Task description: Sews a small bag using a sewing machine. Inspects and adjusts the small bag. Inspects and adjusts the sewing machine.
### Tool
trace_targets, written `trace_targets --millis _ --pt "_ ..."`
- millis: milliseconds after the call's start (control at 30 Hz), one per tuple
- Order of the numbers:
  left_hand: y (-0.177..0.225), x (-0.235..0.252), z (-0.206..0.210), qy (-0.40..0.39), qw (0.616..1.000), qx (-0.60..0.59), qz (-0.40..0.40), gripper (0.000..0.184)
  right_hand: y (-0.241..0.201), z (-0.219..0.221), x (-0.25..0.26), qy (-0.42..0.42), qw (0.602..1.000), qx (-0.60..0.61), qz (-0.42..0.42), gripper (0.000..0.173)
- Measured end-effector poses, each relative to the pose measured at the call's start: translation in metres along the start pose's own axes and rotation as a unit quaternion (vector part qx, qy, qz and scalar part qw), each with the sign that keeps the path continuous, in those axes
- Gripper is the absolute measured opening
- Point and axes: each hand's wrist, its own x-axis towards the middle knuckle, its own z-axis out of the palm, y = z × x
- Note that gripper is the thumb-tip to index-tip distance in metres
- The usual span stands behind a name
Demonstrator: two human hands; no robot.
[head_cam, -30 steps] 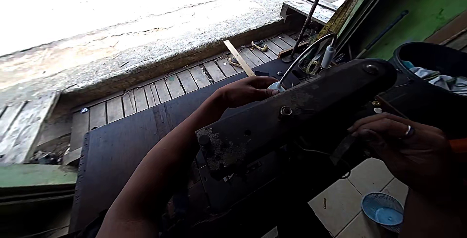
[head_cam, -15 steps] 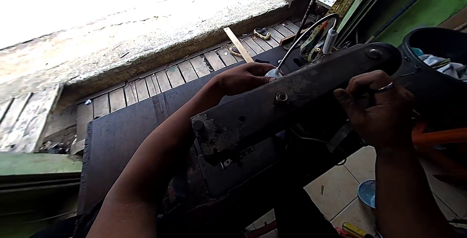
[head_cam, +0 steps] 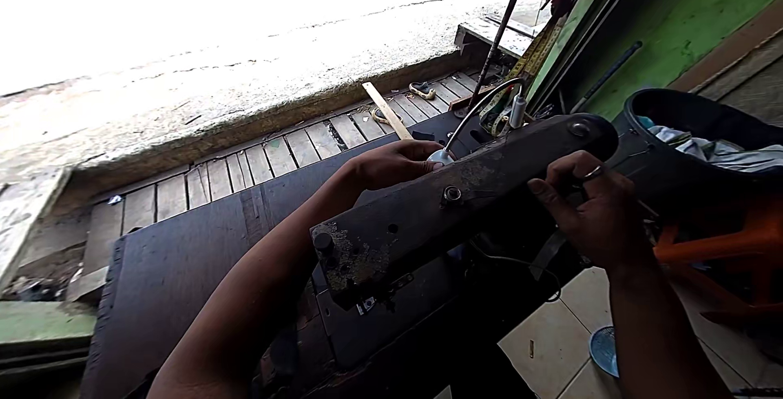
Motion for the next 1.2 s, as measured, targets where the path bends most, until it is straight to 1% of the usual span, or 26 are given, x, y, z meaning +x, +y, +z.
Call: trace_targets --millis 67,200,267,333,500,600,700,800,967,1033,1100,1200 --pt "0.0 0.0 0.001 -0.001 1.0 -0.012 -0.005 0.025 0.001 -0.001 0.001 -0.002 1.0 0.003 0.002 0.029" --pt "0.004 -0.004 0.007 0.026 0.999 -0.023 -0.021 0.027 0.009 -0.013 0.011 -0.02 1.0 0.013 0.012 0.026" --pt "0.004 -0.006 0.008 0.04 0.999 -0.01 -0.027 0.029 0.015 -0.018 0.023 -0.015 1.0 -0.006 0.021 0.029" --pt "0.005 -0.009 0.01 0.049 0.998 -0.004 -0.027 0.028 0.021 -0.017 0.039 -0.01 0.999 -0.043 0.013 0.032" --pt "0.002 -0.01 0.007 0.047 0.998 -0.007 -0.027 0.034 0.029 -0.01 0.075 -0.068 0.995 -0.076 -0.006 0.038" --pt "0.004 -0.01 0.008 0.043 0.999 -0.019 -0.023 0.038 0.026 0.001 0.074 -0.033 0.996 -0.079 0.006 0.033" --pt "-0.001 -0.006 0.006 0.038 0.999 -0.039 -0.005 0.031 0.027 0.013 0.067 0.038 0.996 -0.082 0.019 0.028" --pt "-0.004 -0.002 0.002 0.022 0.999 -0.032 0.013 0.028 0.029 0.019 0.061 0.08 0.992 -0.088 0.031 0.029" --pt "-0.009 0.004 -0.011 -0.022 0.999 -0.033 0.021 0.03 0.031 0.02 0.062 0.081 0.992 -0.092 0.029 0.032" --pt "-0.012 0.006 -0.013 -0.027 0.999 -0.04 0.02 0.029 0.032 0.02 0.063 0.075 0.993 -0.092 0.025 0.031" --pt "-0.02 0.007 -0.012 -0.012 0.997 -0.072 0.025 0.026 0.032 0.018 0.062 0.073 0.993 -0.091 0.024 0.031" --pt "-0.033 0.004 -0.02 0.055 0.989 -0.128 0.05 0.025 0.034 0.018 0.063 0.074 0.993 -0.09 0.025 0.031"
